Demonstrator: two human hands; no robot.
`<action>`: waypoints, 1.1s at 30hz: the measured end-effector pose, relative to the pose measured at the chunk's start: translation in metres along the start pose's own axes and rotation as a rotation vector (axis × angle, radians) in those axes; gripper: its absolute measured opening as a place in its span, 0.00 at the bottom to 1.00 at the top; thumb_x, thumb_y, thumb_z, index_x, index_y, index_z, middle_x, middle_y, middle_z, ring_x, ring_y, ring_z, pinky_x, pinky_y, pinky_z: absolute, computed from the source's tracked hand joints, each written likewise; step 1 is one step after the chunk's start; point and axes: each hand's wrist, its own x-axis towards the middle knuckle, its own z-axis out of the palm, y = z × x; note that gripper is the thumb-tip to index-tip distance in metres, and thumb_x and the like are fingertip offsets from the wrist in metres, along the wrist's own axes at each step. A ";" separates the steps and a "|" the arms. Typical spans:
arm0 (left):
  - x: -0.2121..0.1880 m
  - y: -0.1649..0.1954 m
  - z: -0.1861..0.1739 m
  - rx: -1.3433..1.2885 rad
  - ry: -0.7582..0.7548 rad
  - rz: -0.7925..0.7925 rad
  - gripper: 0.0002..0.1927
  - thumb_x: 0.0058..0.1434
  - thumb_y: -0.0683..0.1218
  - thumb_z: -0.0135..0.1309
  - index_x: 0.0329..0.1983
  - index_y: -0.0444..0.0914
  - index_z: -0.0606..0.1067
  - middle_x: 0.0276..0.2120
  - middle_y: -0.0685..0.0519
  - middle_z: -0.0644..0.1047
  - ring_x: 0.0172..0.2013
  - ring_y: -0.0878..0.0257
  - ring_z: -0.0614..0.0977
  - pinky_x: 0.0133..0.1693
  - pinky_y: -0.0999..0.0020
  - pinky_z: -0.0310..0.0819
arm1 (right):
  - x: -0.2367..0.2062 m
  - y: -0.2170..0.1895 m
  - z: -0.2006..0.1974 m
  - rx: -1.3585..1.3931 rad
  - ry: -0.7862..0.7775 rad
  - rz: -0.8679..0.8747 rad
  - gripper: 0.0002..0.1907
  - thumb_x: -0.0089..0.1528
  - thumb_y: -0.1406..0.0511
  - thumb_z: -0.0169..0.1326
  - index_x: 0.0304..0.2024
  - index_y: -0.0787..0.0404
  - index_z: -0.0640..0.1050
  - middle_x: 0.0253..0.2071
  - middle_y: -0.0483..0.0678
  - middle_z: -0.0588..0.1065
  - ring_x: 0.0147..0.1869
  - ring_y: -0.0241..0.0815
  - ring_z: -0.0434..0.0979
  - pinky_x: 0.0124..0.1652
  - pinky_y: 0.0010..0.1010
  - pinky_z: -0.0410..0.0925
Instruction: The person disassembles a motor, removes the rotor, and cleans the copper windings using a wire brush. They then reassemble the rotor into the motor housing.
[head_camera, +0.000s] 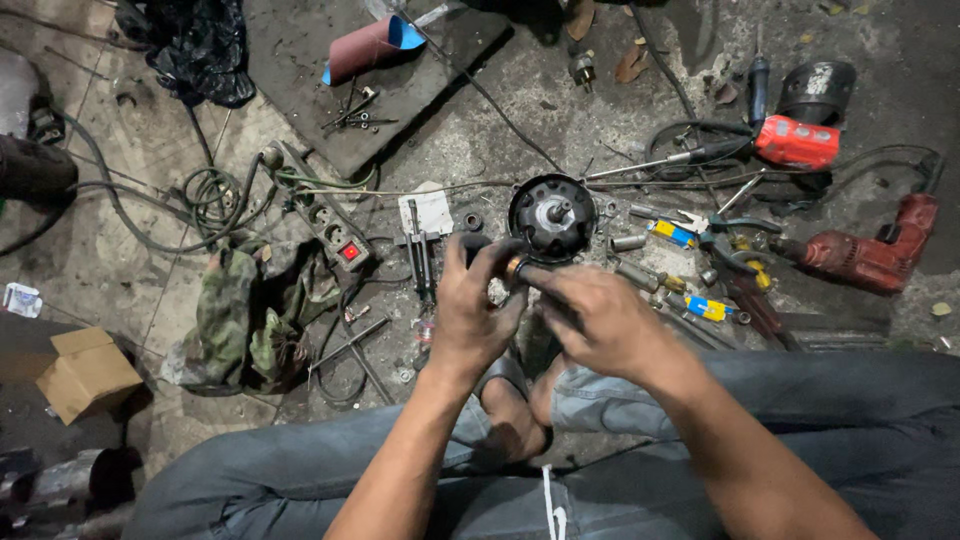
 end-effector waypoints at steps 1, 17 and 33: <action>-0.001 0.000 0.000 0.030 0.002 0.010 0.28 0.49 0.36 0.64 0.56 0.37 0.74 0.47 0.42 0.71 0.47 0.47 0.78 0.47 0.56 0.75 | -0.001 0.001 0.002 0.065 -0.012 0.007 0.28 0.57 0.68 0.61 0.61 0.62 0.75 0.42 0.56 0.79 0.46 0.54 0.81 0.48 0.40 0.72; -0.001 -0.007 -0.002 0.195 0.012 0.064 0.22 0.60 0.38 0.65 0.57 0.39 0.76 0.45 0.43 0.72 0.43 0.48 0.80 0.43 0.56 0.76 | -0.010 0.004 0.016 1.682 -0.182 0.507 0.37 0.63 0.69 0.60 0.74 0.61 0.63 0.36 0.50 0.76 0.39 0.40 0.77 0.40 0.33 0.72; 0.019 -0.043 -0.052 0.140 0.194 -0.209 0.17 0.56 0.43 0.69 0.47 0.34 0.80 0.39 0.47 0.82 0.39 0.59 0.85 0.42 0.67 0.79 | -0.014 0.007 -0.070 -0.098 0.108 0.139 0.12 0.60 0.65 0.60 0.47 0.61 0.81 0.41 0.53 0.81 0.42 0.48 0.83 0.41 0.37 0.74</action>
